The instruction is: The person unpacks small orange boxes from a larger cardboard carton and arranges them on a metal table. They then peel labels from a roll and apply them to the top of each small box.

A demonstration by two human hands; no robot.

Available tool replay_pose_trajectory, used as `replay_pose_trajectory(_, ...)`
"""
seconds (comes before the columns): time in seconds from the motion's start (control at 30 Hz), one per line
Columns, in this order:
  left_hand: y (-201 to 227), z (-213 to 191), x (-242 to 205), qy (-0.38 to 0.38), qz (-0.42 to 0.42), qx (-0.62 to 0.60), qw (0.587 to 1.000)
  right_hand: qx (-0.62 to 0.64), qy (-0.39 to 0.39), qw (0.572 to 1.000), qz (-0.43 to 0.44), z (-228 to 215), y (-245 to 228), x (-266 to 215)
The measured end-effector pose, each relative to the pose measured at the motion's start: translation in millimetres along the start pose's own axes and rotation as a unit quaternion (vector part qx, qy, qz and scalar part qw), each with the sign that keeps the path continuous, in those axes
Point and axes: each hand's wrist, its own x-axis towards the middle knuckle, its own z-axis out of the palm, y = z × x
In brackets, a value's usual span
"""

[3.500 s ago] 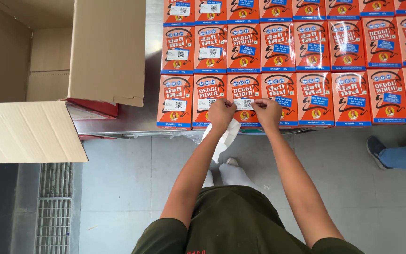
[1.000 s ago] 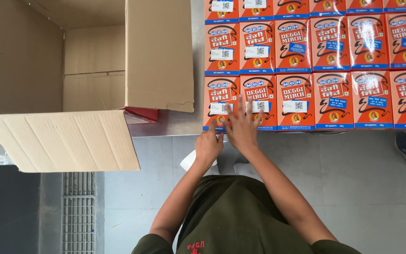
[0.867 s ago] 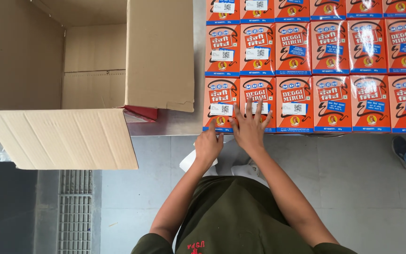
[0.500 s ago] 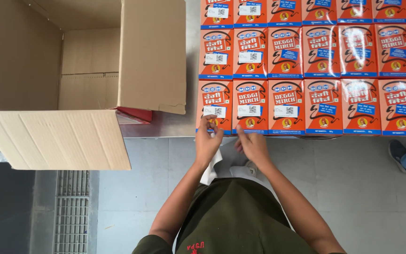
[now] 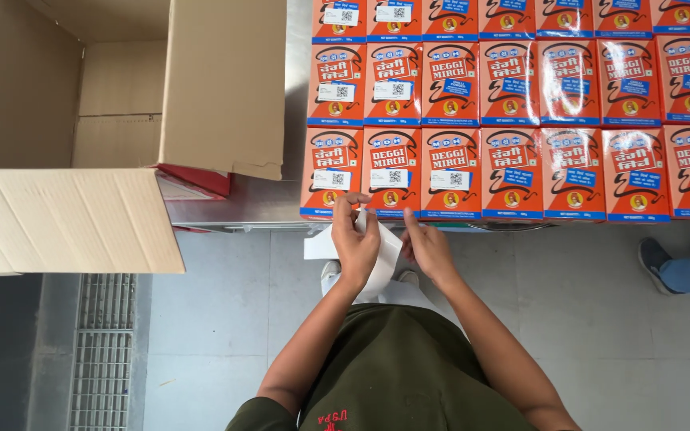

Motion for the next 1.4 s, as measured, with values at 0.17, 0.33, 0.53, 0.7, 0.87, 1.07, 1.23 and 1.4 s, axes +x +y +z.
replay_pose_trajectory(0.17, 0, 24, -24, 0.021, 0.066, 0.050, 0.996, 0.053, -0.102, 0.992, 0.041, -29, -13, -25)
replay_pose_trajectory(0.33, 5, 48, -49, -0.004, 0.081, 0.035, 0.996, 0.299, -0.112, 0.947, 0.043, -58, -35, -40)
replay_pose_trajectory(0.53, -3, 78, -76, -0.019, -0.018, -0.114, 0.993, 0.301, -0.137, 0.940, -0.086, -98, -33, -49)
replay_pose_trajectory(0.7, -13, 77, -69, -0.110, -0.183, -0.248, 0.945, 0.255, -0.141, 0.943, -0.164, -115, -36, -56)
replay_pose_trajectory(0.87, -1, 71, -55, -0.191, -0.202, -0.288, 0.916, 0.218, -0.139, 0.945, -0.199, -121, -42, -60)
replay_pose_trajectory(1.07, 3, 71, -43, -0.209, -0.166, -0.231, 0.936, 0.115, 0.022, 0.946, -0.301, -110, -91, -95)
replay_pose_trajectory(1.23, 2, 64, -39, -0.215, -0.120, -0.162, 0.956, -0.172, 0.196, 0.811, -0.523, -104, -109, -110)
replay_pose_trajectory(1.4, -5, 59, -36, -0.213, -0.062, -0.052, 0.974, -0.247, 0.110, 0.791, -0.549, -97, -111, -101)
